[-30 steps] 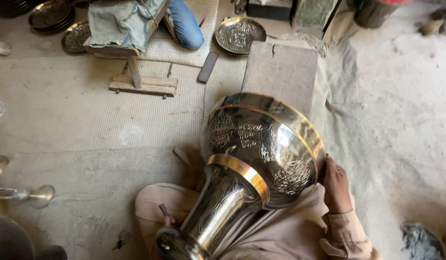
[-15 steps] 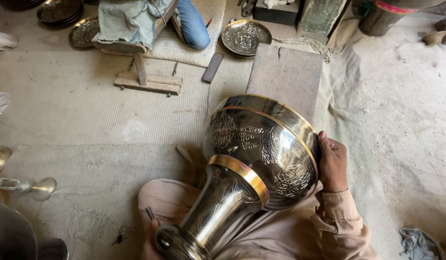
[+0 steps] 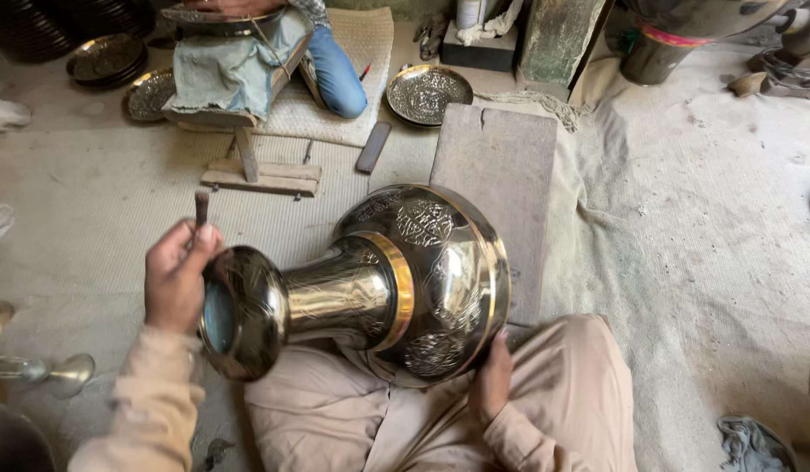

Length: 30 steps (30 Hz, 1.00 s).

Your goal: The person uses a chisel and wooden mallet to engrave decorative patterns onto a large silver and gold metal vessel. They repeatedly tap the chisel to create fine lines and motifs, rotating the vessel to access different sections.

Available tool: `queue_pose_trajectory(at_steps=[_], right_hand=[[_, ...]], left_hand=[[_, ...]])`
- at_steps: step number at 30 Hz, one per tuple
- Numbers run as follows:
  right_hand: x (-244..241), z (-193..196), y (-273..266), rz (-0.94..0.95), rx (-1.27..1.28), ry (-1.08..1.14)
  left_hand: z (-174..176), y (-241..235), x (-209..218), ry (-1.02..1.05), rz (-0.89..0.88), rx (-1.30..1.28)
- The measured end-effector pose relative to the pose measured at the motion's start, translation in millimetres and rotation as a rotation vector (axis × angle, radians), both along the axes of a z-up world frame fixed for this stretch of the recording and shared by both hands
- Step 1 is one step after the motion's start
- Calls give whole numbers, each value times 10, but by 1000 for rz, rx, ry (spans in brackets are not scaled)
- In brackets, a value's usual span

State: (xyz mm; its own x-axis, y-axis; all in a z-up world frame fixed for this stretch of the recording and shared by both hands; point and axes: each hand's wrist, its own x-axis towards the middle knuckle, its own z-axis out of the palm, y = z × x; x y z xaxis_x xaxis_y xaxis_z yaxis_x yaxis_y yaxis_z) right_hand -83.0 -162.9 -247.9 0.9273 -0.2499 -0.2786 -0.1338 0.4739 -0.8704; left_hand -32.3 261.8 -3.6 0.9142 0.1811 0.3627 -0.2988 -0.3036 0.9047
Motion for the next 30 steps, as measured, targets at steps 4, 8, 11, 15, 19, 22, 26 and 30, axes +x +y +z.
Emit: queue_pose_trajectory(at_steps=[4, 8, 11, 15, 19, 22, 26, 30], right_hand=[[-185, -64, 231, 252, 9, 50], [-282, 15, 353, 472, -5, 136], [-326, 89, 338, 553, -72, 112], [-345, 130, 373, 453, -12, 116], [-336, 71, 367, 411, 45, 173], [-280, 27, 271, 362, 27, 279], [-236, 92, -167, 276, 29, 263], [-439, 279, -1089, -18, -554, -159]], left_hand=[[-6, 229, 492, 65, -90, -82], [-37, 462, 766, 101, -165, -125], [-95, 533, 782, 120, -210, -147], [-119, 502, 673, 151, -172, -128], [-121, 379, 524, -37, -110, -71], [-50, 285, 426, -226, 23, 60], [121, 29, 173, -440, 201, 196], [158, -510, -296, -546, 361, 444]])
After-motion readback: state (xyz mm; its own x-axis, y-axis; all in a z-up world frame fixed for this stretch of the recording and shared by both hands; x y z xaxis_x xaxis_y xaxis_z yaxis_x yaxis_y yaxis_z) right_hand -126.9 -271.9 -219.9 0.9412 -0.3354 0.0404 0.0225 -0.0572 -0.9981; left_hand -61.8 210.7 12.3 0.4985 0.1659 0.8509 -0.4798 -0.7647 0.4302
